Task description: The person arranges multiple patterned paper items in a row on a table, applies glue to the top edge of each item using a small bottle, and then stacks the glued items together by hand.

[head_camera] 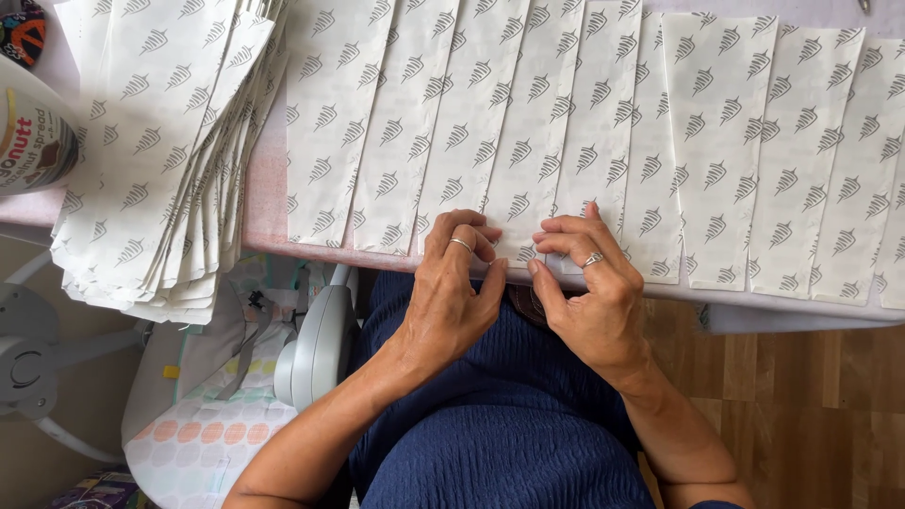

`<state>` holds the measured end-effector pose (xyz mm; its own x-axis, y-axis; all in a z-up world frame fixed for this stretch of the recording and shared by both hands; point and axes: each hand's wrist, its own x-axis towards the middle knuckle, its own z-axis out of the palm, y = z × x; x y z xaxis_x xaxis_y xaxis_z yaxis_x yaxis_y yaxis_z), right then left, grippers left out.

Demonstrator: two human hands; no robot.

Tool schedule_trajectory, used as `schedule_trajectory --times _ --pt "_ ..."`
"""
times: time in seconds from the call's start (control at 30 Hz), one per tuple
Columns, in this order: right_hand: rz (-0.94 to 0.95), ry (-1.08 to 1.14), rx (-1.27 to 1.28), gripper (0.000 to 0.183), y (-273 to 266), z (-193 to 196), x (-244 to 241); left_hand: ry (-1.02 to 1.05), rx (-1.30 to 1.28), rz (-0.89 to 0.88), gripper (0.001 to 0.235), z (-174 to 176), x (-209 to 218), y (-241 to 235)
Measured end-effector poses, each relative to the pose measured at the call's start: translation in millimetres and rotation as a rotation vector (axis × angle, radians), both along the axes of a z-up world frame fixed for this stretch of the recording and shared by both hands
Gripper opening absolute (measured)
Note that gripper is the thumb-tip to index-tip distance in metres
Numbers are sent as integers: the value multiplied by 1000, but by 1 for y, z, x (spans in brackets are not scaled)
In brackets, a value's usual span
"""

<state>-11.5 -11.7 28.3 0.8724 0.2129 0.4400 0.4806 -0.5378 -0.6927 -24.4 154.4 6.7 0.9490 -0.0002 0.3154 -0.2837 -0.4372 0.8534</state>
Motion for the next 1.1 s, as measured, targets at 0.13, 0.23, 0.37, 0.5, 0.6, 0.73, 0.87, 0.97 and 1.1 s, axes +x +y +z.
schedule_trajectory --times 0.13,0.23,0.37,0.5,0.6,0.73,0.87,0.97,1.1 --pt "-14 12 -41 18 0 -1 2 8 -6 -10 21 -10 1 1" --pt "28 87 -21 10 -7 2 2 18 -26 -40 21 -8 0 5" --pt "52 154 13 8 -12 5 6 -4 -18 -48 19 -5 0 3" --pt "40 143 -16 9 -10 8 5 -128 189 32 20 -21 0 -10" --pt "45 114 -19 11 -11 8 3 -174 238 85 28 -25 -3 -16" --pt "50 106 -21 12 -11 8 3 -216 196 57 14 -28 -7 -9" --pt "37 65 -38 14 -6 12 1 -304 152 -21 19 -34 -11 -1" --pt "10 -72 -84 21 -2 13 -2 -372 124 -44 19 -6 -19 23" --pt "45 -132 -88 24 30 16 -6 -350 221 -20 23 -4 -11 67"
